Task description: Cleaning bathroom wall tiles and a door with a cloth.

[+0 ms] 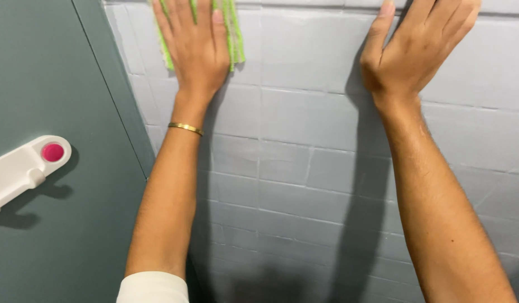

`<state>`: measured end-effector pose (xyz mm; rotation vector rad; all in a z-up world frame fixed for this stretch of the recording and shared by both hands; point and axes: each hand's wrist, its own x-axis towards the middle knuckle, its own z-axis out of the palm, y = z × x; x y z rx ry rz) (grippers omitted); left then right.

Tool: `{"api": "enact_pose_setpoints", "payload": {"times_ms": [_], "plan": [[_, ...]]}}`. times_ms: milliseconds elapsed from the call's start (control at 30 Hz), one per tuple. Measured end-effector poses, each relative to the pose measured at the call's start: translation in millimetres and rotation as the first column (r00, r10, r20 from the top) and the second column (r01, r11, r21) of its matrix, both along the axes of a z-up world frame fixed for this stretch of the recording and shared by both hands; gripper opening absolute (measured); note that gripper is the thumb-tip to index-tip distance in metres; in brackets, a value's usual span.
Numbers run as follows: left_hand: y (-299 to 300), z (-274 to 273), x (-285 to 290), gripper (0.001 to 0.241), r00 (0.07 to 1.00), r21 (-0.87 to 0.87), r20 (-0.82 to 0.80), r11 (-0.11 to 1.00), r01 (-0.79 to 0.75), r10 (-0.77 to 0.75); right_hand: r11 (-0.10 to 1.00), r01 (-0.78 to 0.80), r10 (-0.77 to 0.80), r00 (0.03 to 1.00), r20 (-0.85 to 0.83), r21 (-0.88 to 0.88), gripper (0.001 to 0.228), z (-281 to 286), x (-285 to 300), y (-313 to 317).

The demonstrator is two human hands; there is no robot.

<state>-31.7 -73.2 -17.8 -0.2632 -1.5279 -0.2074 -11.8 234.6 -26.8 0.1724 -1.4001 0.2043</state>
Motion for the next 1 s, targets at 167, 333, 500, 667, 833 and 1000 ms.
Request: {"api": "enact_pose_setpoints", "payload": {"times_ms": [167,333,500,667,833,1000], "plan": [[47.4,-1.8,9.4,0.039,0.998,-0.043,-0.018,0.997,0.065,-0.066,1.0,-0.011,0.012,1.0,0.023,-0.019,0.055,-1.2,-3.5,0.7],[98.4,-3.3,23.5,0.037,0.993,-0.055,-0.04,0.993,0.107,-0.109,0.998,-0.065,0.065,0.998,0.007,0.025,0.052,1.6,18.7,-9.6],[142.4,-14.7,39.0,0.037,0.991,-0.054,-0.055,0.992,0.117,-0.12,0.988,-0.094,0.095,0.996,0.002,0.119,0.053,-2.4,31.0,-4.8],[183.6,-13.8,35.0,0.036,0.984,-0.04,-0.109,0.989,0.141,-0.144,0.933,-0.134,0.154,0.987,-0.035,0.333,0.045,-0.8,51.8,7.6],[214.5,-10.8,46.5,0.041,0.991,-0.067,-0.055,0.991,0.117,-0.121,0.898,-0.204,0.228,0.973,-0.017,0.39,0.046,-13.2,48.7,29.7],[234.2,-4.7,52.5,0.046,0.997,-0.087,-0.04,0.995,0.058,-0.061,0.964,-0.146,0.17,0.981,-0.098,0.221,0.055,-23.4,21.8,43.2]]}}
